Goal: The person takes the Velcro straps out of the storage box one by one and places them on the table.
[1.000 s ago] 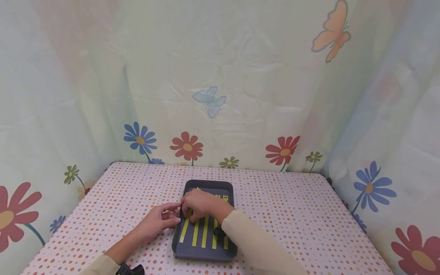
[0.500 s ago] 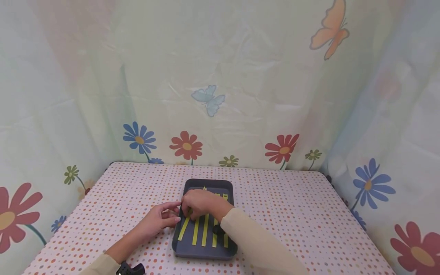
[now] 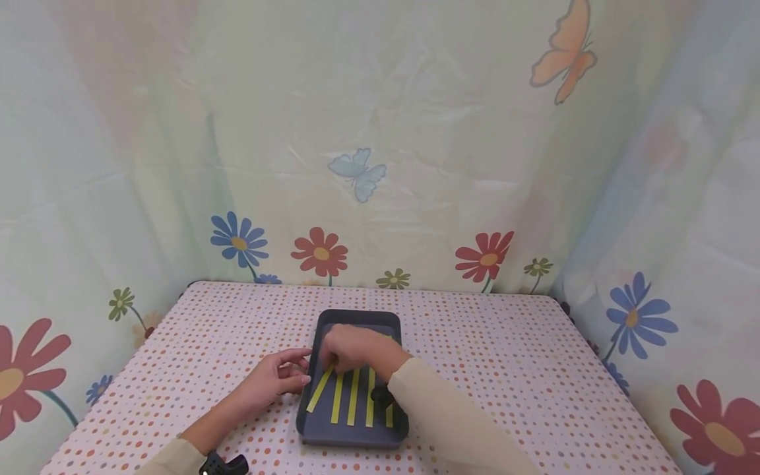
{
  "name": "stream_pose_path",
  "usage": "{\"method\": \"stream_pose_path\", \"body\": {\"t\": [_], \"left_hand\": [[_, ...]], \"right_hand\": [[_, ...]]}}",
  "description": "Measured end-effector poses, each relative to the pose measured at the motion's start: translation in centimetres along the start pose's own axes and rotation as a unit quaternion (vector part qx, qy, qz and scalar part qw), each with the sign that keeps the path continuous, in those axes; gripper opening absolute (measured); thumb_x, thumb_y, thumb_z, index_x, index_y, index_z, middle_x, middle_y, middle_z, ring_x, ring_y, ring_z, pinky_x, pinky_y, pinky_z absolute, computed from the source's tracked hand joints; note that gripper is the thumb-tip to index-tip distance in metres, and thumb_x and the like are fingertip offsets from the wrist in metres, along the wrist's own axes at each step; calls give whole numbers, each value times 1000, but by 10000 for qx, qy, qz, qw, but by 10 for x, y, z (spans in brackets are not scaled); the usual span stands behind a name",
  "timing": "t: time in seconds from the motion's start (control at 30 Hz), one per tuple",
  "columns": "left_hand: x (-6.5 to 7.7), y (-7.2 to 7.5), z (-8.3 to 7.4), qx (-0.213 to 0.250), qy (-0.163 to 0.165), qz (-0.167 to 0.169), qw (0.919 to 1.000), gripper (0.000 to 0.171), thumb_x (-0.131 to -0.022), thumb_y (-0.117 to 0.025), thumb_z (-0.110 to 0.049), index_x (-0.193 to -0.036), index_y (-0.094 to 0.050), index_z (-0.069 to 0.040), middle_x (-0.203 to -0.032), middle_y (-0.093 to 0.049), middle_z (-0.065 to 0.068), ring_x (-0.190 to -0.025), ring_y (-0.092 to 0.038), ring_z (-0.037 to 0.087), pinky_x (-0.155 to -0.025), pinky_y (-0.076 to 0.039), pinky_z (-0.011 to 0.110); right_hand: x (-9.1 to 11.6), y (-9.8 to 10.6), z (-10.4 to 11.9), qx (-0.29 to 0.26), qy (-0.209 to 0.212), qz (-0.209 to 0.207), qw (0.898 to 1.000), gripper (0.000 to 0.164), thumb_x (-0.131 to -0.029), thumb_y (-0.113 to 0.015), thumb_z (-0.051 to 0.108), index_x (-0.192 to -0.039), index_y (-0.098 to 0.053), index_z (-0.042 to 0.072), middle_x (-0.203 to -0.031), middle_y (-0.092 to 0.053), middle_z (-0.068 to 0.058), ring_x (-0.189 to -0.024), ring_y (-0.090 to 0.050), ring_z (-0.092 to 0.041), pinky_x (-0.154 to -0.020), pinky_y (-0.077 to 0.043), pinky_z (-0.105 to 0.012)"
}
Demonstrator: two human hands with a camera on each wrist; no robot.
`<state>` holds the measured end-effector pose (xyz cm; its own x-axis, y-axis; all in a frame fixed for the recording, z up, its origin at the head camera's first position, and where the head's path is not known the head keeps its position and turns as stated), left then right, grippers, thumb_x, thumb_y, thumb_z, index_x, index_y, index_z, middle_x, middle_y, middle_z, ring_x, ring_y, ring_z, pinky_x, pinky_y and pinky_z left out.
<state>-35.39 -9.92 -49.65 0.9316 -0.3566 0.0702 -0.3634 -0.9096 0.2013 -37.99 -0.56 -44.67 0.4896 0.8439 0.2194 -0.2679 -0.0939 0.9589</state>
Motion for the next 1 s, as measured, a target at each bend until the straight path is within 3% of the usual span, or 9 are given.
{"method": "stream_pose_path", "body": {"t": [0.4, 1.0], "left_hand": [[1, 0, 1, 31, 75, 8, 10000, 63, -94, -75, -15, -150, -48, -3, -127, -57, 18, -98, -69, 17, -81, -63, 35], [1, -1, -1, -11, 61, 40, 10000, 66, -93, -76, -15, -150, -47, -1, -126, -58, 18, -98, -69, 17, -82, -63, 34]], "right_hand": [[23, 2, -16, -720, -322, -219, 9966, 18, -88, -77, 5, -94, -82, 21, -89, -76, 14, -77, -63, 6, -72, -56, -13], [48, 9, -20, -987, -232, -669, 9926, 7, -88, -81, 10, -93, -82, 15, -88, -78, 7, -73, -63, 7, -69, -55, -12]]}}
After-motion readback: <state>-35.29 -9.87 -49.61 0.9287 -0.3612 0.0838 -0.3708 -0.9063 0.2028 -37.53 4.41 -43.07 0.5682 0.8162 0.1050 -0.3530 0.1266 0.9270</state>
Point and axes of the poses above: each hand's wrist, its own x-axis away from the middle knuckle, its own y-axis out of the back of the hand, z = x × y, the point moved 10 cm from there along -x, towards the middle knuckle
